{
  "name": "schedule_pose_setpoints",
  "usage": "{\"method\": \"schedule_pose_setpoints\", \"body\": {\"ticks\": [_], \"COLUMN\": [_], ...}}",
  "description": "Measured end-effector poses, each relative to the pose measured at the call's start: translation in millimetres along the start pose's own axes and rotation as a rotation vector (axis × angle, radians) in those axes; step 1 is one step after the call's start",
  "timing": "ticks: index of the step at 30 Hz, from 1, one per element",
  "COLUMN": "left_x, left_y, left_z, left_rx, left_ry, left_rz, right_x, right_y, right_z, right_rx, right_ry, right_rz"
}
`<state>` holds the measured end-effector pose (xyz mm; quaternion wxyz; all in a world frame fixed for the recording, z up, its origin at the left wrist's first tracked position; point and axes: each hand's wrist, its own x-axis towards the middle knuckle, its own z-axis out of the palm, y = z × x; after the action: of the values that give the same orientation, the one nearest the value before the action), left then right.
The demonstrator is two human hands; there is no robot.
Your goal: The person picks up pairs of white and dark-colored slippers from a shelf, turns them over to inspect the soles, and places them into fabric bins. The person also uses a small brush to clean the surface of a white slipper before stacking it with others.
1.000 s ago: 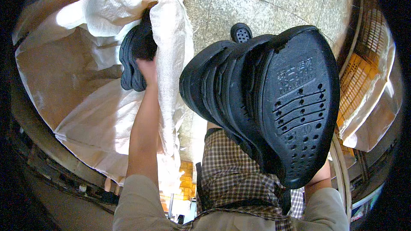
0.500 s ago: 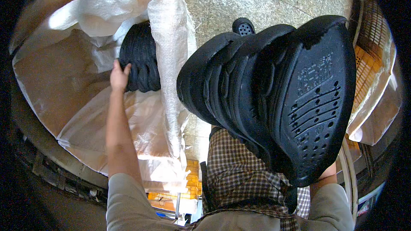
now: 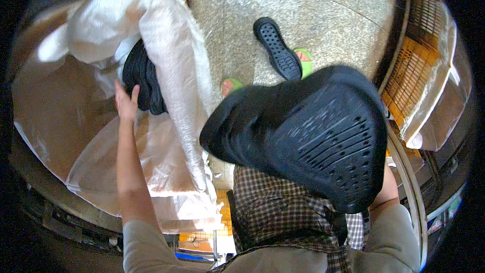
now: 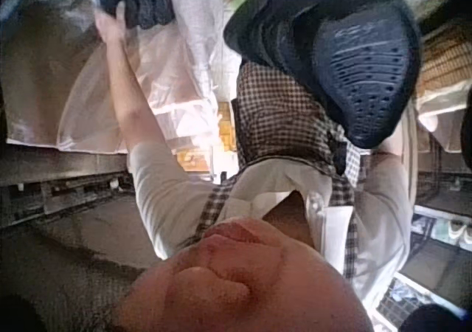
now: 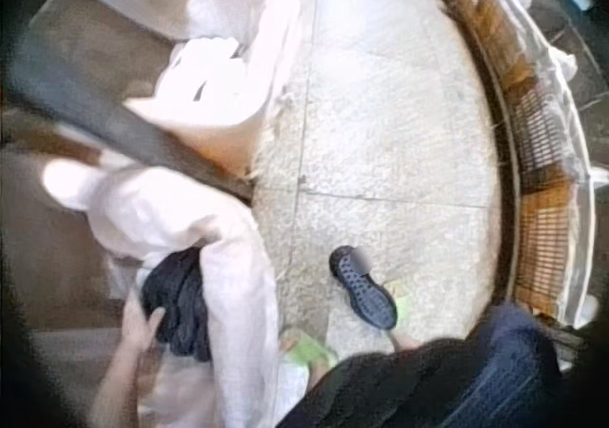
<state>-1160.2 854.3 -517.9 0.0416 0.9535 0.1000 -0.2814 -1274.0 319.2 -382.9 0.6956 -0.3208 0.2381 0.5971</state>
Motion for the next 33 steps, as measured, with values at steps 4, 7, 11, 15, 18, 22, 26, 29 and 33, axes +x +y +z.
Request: {"method": "schedule_pose_setpoints", "body": {"ticks": [4,7,11,15,18,22,26,29,33], "left_x": [-75.0,-132.9,-163.3,-172.7,-162.0,-170.6,-196.2,-226.0,-297.8], "left_y": [96.1,174.8,247.0,287.2,306.3,315.7,292.8,252.9,160.0], "left_z": [-72.3,-127.1,-161.5,-178.7,-173.3,-146.5,-130.9,-136.5,-184.7], "left_rx": [-0.65,-1.288,-1.084,-0.895,-0.624,-0.88,-0.859,-1.061,-1.169], "left_ry": [0.553,0.558,0.054,-0.534,-0.925,-1.417,-1.293,-1.206,-0.808], "left_rz": [0.193,0.242,0.619,0.541,0.614,0.284,0.215,0.185,0.1], "right_x": [-9.9,-20.0,-37.2,-46.3,-51.8,-62.8,-66.1,-65.1,-69.7], "right_y": [-3.2,-3.5,-8.1,-18.5,-22.8,-20.6,-29.5,-50.9,-81.6], "right_z": [-6.7,-10.7,-19.0,-26.4,-29.6,-32.2,-29.5,-25.0,-33.4], "right_rx": [-0.019,-0.027,-0.065,-0.09,-0.192,-0.23,-0.234,-0.321,-0.446], "right_ry": [-0.025,-0.058,-0.131,-0.214,-0.255,-0.32,-0.323,-0.313,0.032], "right_rz": [-0.054,-0.081,-0.11,-0.137,-0.209,-0.024,-0.045,-0.142,-0.437]}}
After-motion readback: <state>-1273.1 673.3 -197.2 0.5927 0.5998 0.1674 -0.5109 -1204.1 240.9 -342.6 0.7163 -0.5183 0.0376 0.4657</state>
